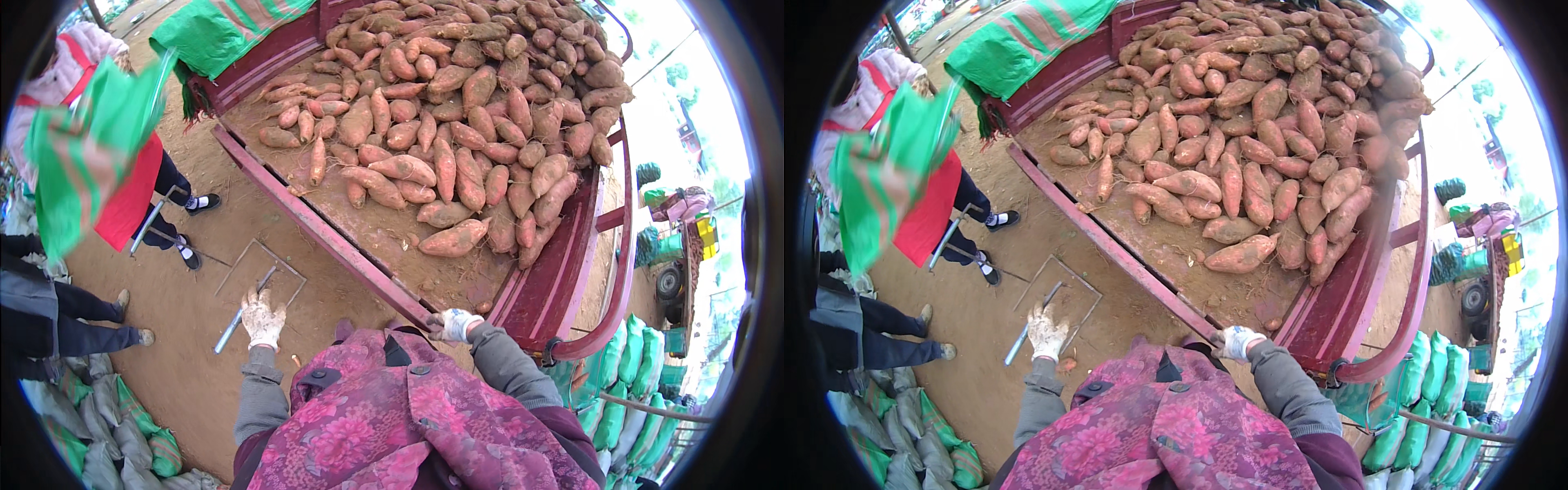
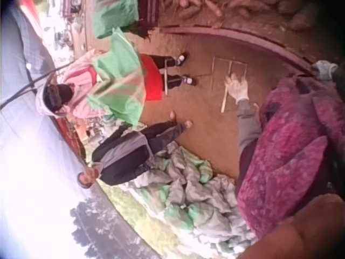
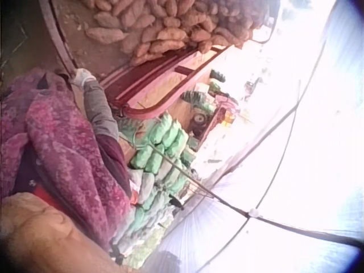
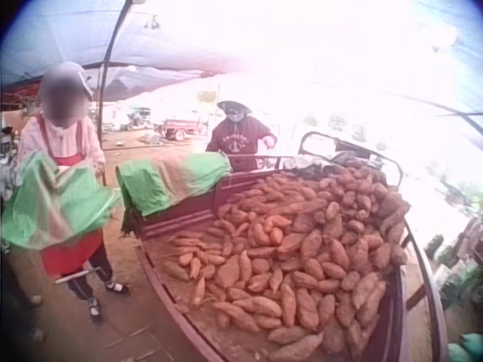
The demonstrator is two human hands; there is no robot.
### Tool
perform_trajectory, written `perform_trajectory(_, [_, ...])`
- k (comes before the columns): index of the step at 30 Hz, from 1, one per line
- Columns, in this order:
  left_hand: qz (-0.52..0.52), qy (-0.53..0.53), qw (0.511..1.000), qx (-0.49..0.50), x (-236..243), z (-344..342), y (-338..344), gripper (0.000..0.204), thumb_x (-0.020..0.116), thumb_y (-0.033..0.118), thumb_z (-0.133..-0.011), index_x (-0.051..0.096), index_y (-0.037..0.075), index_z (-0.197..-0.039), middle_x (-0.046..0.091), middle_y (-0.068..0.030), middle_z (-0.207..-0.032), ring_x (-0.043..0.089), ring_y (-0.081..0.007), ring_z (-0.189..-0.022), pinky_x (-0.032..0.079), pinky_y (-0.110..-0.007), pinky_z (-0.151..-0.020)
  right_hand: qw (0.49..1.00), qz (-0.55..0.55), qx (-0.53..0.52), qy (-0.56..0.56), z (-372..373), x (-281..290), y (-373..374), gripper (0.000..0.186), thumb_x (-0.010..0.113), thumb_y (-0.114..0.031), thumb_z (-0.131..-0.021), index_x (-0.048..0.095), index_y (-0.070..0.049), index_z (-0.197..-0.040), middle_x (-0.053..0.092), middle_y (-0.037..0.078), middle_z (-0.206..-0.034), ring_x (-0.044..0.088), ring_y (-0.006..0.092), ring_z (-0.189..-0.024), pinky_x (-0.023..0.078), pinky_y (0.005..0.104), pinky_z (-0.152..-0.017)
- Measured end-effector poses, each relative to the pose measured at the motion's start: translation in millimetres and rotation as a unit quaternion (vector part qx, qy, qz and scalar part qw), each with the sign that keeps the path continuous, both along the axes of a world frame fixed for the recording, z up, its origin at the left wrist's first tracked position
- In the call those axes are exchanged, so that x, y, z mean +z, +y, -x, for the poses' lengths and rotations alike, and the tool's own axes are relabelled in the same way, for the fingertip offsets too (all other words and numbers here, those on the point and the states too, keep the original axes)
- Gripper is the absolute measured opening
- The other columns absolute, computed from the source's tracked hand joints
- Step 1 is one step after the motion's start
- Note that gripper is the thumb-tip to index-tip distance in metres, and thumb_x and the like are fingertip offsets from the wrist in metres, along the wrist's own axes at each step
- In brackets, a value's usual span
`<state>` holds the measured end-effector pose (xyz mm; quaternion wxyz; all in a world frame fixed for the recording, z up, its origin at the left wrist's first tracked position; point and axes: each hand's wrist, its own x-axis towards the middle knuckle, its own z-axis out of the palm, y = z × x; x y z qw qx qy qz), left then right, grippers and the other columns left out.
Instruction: The person repeatedly picks up sweet potatoes from a large pile on a truck bed and places them into a green mesh bag held by another person. The person also briefly handles a crate of sweet potatoes on the ground.
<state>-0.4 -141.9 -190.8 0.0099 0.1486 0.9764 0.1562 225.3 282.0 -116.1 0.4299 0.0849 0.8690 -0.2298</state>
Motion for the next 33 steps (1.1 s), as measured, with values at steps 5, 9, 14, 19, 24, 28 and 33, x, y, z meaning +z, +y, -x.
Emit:
perform_trajectory(5, [-0.070,0.035,0.996,-0.032,4.6,0.9,26.2,0.049,0.077,0.031,-0.076,0.068,0.006,-0.117,0.060,-0.0238,-0.131,0.054,-0.0458,-0.122,0.045,-0.053,-0.105,0.994,-0.013,-0.105,-0.042,-2.3,-2.6,6.4,0.063,0.068,-0.051,-0.086,0.062,-0.012,-0.135,0.070,0.020,-0.117,0.066,0.0364,-0.111,0.052,0.0463,-0.092])
perform_trajectory(9, [-0.137,-0.009,0.986,-0.093,15.3,-16.5,65.0,0.045,0.077,0.031,-0.079,0.069,0.007,-0.117,0.062,-0.0213,-0.129,0.058,-0.0403,-0.118,0.048,-0.050,-0.100,0.989,0.003,-0.070,0.129,61.4,-8.3,12.0,0.057,0.070,-0.040,-0.085,0.061,-0.008,-0.131,0.067,0.023,-0.118,0.064,0.0405,-0.111,0.051,0.0452,-0.096])
perform_trajectory(14, [-0.166,-0.072,0.968,-0.174,31.3,-45.8,93.3,0.046,0.077,0.032,-0.081,0.068,0.009,-0.119,0.065,-0.0210,-0.124,0.062,-0.0411,-0.111,0.051,-0.048,-0.097,0.959,0.030,-0.036,0.278,167.0,-32.9,-0.5,0.072,0.068,-0.044,-0.088,0.045,-0.014,-0.149,0.047,0.027,-0.146,0.056,0.0439,-0.123,0.047,0.0490,-0.103])
perform_trajectory(19, [-0.070,-0.280,0.950,-0.122,40.9,-76.1,91.1,0.053,0.072,0.039,-0.085,0.063,0.009,-0.127,0.066,-0.0202,-0.119,0.062,-0.0406,-0.111,0.049,-0.050,-0.099,0.970,-0.017,-0.040,0.239,271.7,-56.5,-19.0,0.076,0.067,-0.039,-0.089,0.036,-0.021,-0.155,0.035,0.037,-0.150,0.056,0.0486,-0.123,0.047,0.0517,-0.105])
perform_trajectory(24, [-0.087,-0.324,0.940,-0.057,46.1,-97.0,93.5,0.049,0.071,0.038,-0.088,0.065,0.007,-0.125,0.069,-0.0198,-0.115,0.065,-0.0399,-0.108,0.051,-0.048,-0.095,0.944,-0.074,-0.107,0.304,334.0,-77.5,-32.3,0.066,0.071,-0.034,-0.087,0.047,-0.021,-0.148,0.055,0.025,-0.137,0.061,0.0432,-0.116,0.051,0.0510,-0.098])
perform_trajectory(28, [-0.123,-0.303,0.944,-0.044,47.5,-101.6,101.3,0.047,0.071,0.036,-0.087,0.065,0.007,-0.124,0.070,-0.0198,-0.112,0.066,-0.0393,-0.106,0.052,-0.048,-0.092,0.943,-0.050,-0.181,0.274,347.1,-88.9,-29.2,0.041,0.071,-0.024,-0.086,0.066,-0.016,-0.126,0.072,0.017,-0.109,0.070,0.0330,-0.099,0.054,0.0448,-0.091])
perform_trajectory(33, [-0.174,-0.329,0.928,-0.011,50.8,-91.9,113.9,0.042,0.073,0.031,-0.086,0.068,0.005,-0.119,0.070,-0.0206,-0.106,0.068,-0.0378,-0.099,0.053,-0.045,-0.085,0.763,0.395,-0.467,0.210,315.2,-73.2,-3.7,0.021,0.072,-0.015,-0.084,0.073,-0.011,-0.106,0.069,0.004,-0.086,0.066,0.0148,-0.071,0.051,0.0311,-0.055])
